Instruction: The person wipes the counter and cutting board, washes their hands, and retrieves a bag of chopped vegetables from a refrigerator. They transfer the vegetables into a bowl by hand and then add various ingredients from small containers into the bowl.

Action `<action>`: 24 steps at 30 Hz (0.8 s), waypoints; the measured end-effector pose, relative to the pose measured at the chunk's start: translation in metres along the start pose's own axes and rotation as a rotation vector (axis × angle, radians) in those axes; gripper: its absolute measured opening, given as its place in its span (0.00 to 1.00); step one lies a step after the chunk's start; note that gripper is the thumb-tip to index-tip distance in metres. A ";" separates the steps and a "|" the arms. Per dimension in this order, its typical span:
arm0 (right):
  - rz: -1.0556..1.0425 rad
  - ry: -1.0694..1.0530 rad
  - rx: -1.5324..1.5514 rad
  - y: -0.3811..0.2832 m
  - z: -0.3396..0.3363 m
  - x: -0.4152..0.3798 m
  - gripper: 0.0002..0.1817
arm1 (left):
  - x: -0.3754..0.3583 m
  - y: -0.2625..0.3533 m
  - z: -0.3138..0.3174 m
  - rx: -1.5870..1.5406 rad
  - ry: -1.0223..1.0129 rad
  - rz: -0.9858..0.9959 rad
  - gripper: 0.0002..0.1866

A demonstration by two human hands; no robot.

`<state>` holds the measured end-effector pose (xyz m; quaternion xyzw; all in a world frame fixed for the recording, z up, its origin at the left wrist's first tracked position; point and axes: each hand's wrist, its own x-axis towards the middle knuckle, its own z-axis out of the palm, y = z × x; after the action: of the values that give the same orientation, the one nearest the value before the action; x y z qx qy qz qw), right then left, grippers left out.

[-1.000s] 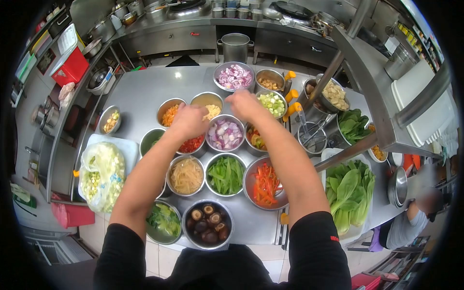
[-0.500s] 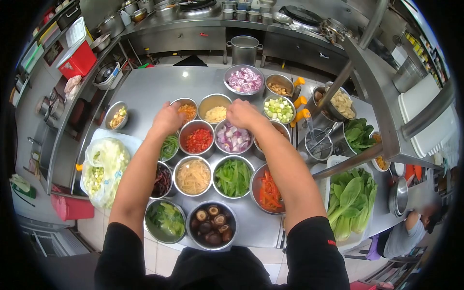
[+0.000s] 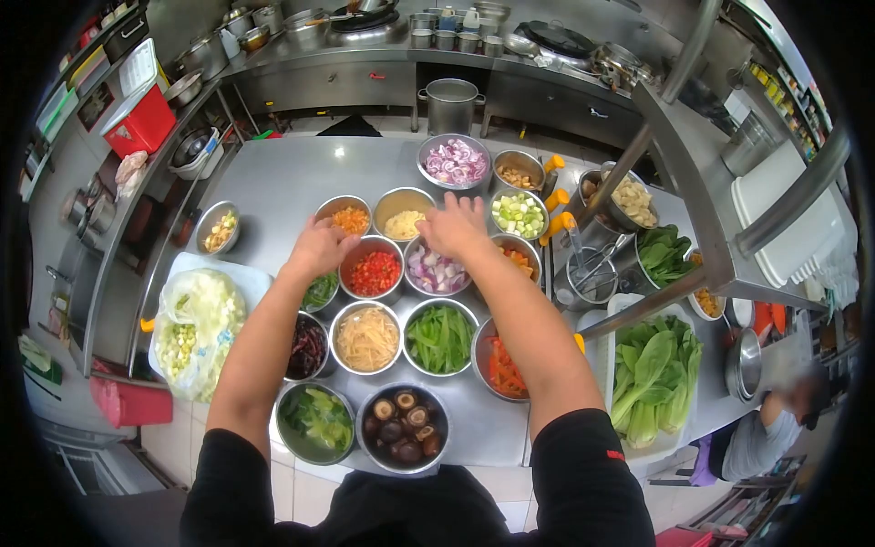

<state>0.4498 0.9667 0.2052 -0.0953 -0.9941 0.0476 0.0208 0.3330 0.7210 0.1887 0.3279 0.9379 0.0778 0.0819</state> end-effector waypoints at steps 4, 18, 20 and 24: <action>0.020 -0.014 -0.071 -0.007 -0.005 -0.003 0.32 | -0.004 -0.006 0.004 -0.041 0.038 0.016 0.26; 0.088 -0.124 0.052 -0.010 -0.012 -0.004 0.38 | 0.001 -0.022 0.001 -0.246 0.191 -0.301 0.29; 0.075 -0.154 0.069 -0.013 -0.011 0.001 0.39 | 0.003 -0.022 -0.003 -0.230 0.164 -0.320 0.30; 0.078 -0.203 0.090 -0.024 -0.011 0.006 0.41 | 0.003 -0.024 -0.008 -0.211 0.153 -0.312 0.27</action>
<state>0.4400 0.9455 0.2186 -0.1278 -0.9834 0.1024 -0.0775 0.3150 0.7035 0.1913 0.1611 0.9675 0.1868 0.0556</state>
